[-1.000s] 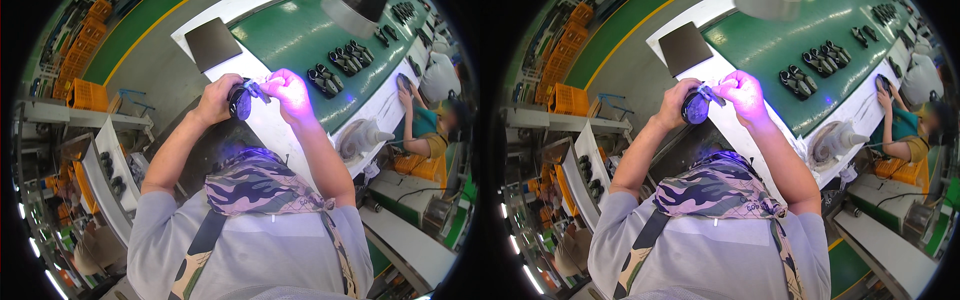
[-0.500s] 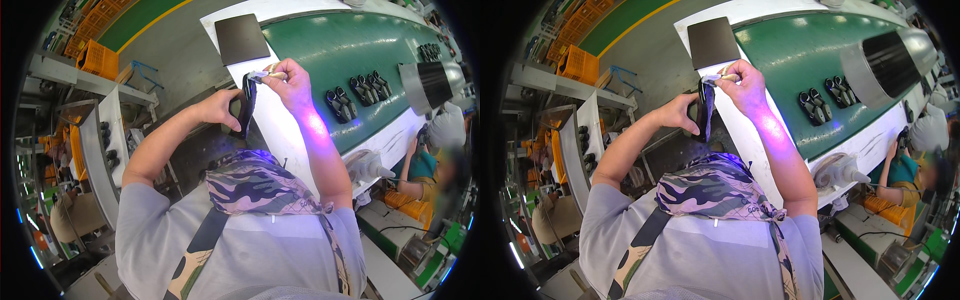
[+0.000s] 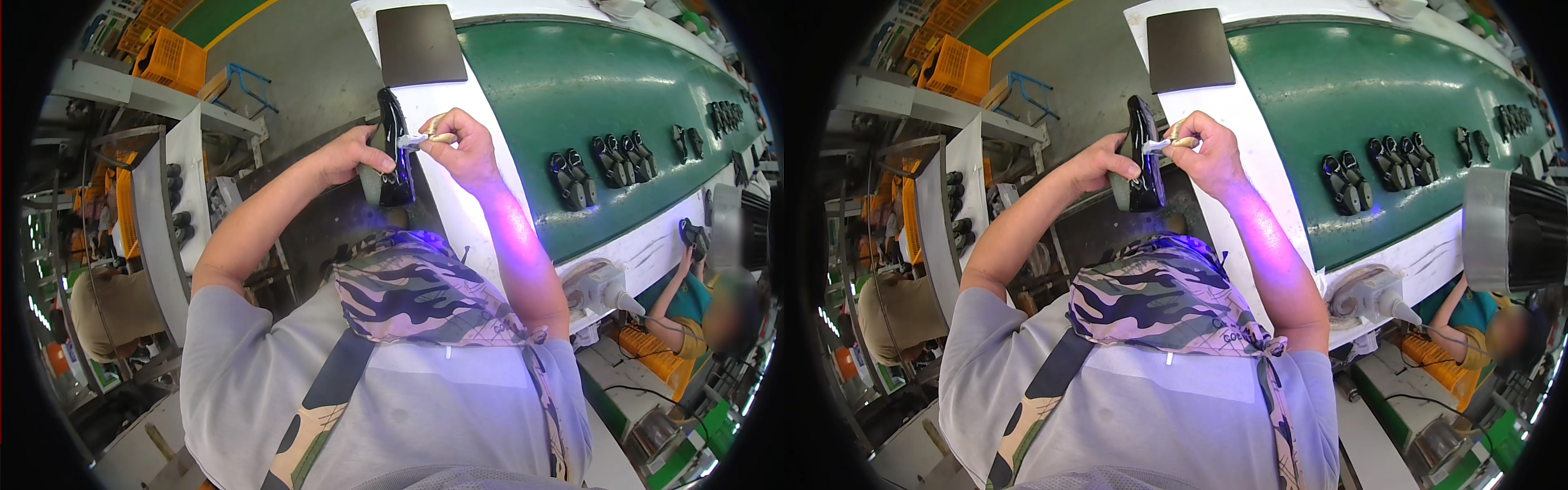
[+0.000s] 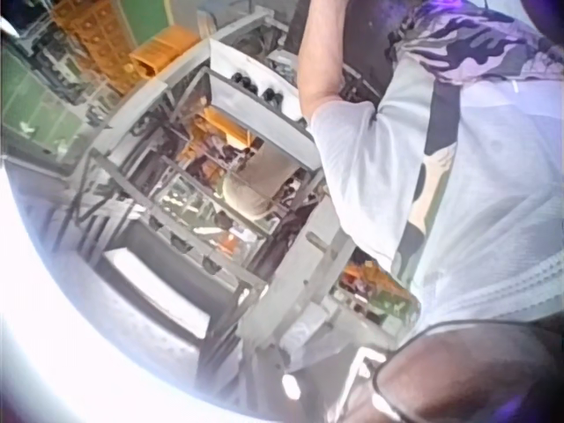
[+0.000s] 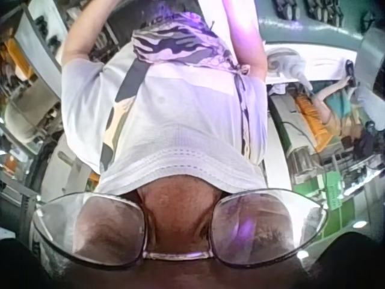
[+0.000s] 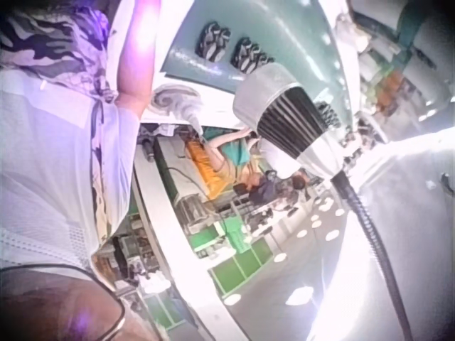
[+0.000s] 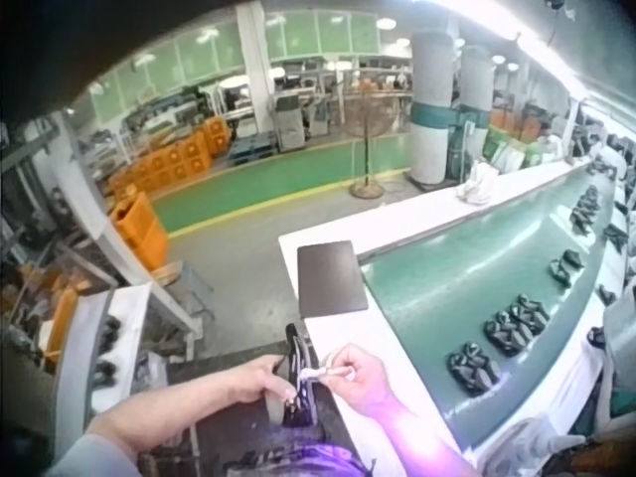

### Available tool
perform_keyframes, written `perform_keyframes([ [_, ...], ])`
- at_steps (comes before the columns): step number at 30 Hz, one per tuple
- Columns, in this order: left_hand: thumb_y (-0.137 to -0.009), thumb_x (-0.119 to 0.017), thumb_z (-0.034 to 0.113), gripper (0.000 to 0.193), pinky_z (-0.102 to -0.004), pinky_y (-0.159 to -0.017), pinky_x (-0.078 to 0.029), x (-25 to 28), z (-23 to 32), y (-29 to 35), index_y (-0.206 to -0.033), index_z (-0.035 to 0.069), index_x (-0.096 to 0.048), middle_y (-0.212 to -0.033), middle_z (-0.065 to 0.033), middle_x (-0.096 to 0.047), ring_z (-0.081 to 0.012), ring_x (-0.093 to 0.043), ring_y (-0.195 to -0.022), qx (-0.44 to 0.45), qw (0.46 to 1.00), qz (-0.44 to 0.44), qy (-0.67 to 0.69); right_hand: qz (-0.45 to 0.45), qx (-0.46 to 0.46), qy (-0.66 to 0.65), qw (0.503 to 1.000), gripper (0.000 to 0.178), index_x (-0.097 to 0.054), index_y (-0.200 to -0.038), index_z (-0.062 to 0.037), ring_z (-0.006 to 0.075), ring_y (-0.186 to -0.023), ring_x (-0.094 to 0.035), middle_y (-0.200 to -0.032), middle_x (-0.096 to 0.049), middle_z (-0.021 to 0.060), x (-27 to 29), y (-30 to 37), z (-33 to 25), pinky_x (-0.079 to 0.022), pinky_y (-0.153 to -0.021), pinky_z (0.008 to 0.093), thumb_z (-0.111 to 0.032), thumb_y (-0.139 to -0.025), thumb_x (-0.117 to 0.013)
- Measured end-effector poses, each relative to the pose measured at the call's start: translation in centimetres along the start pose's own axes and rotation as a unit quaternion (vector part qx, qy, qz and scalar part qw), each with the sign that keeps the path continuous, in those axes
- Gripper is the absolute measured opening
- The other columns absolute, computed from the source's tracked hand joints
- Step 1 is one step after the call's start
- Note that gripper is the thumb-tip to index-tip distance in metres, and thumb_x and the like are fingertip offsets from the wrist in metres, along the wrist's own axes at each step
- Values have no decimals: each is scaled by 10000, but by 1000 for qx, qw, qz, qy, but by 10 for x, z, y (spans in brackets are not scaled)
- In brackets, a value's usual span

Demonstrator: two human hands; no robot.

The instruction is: Applying glue or sealant to the soles and edges of shoes on an assembly line.

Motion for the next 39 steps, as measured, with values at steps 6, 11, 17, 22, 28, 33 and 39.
perform_keyframes([
  [6,-712,-778,64,547,-359,-893,-537,21,1,1,-1199,-22,-543,-1043,-110,-663,-210,-667,-932,-10,997,54,58,-51,-43,-3,998,207,-510,-812,-43,111,-854,-567,-929,-644,90,-4,5,8,-459,-773,275,44,-802,-698],
  [11,-753,-755,45,475,-369,-891,-545,32,-4,0,-1176,-13,-548,-1025,-125,-668,-224,-673,-963,-45,990,85,100,-82,-71,34,993,226,-488,-817,-52,125,-892,-565,-957,-632,103,1,8,15,-453,-808,289,48,-816,-690],
  [17,-779,-731,91,435,-393,-960,-516,41,-12,-1,-1173,-5,-575,-1082,-128,-679,-245,-667,-1009,-107,975,30,193,18,-90,-129,987,195,-550,-828,-41,108,-797,-576,-893,-646,66,8,15,41,-478,-743,267,34,-798,-727],
  [22,-779,-726,107,412,-393,-971,-507,36,-14,-1,-1156,3,-597,-1091,-121,-685,-245,-662,-1020,-158,962,6,222,90,-124,-228,962,175,-576,-874,-21,86,-723,-565,-829,-608,33,4,14,56,-482,-674,236,47,-816,-727],
  [28,-753,-747,85,429,-360,-941,-504,36,-9,13,-1143,8,-585,-1072,-105,-679,-220,-650,-995,-217,961,73,158,142,-154,-228,951,186,-573,-870,-18,81,-707,-547,-805,-591,23,-2,22,55,-463,-651,227,58,-807,-730],
  [33,-688,-821,50,605,-317,-951,-467,38,-4,39,-1210,13,-516,-1080,-69,-619,-180,-597,-1030,-300,934,192,14,156,-171,-223,947,175,-559,-889,-6,111,-688,-571,-798,-602,48,-18,27,61,-477,-635,250,39,-819,-713],
  [39,-630,-900,133,679,-316,-948,-451,47,-10,77,-1204,16,-557,-1058,-60,-634,-166,-589,-1015,-360,867,301,-168,149,-249,-213,933,181,-575,-932,-11,133,-732,-612,-848,-615,51,-51,33,63,-504,-646,253,26,-823,-715],
])
Point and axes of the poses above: each hand's wrist, its own y-axis away from the middle knuckle, its own x-axis out of the back of the hand, z = x × y, the point moved 5 cm from there along -y, towards the middle knuckle
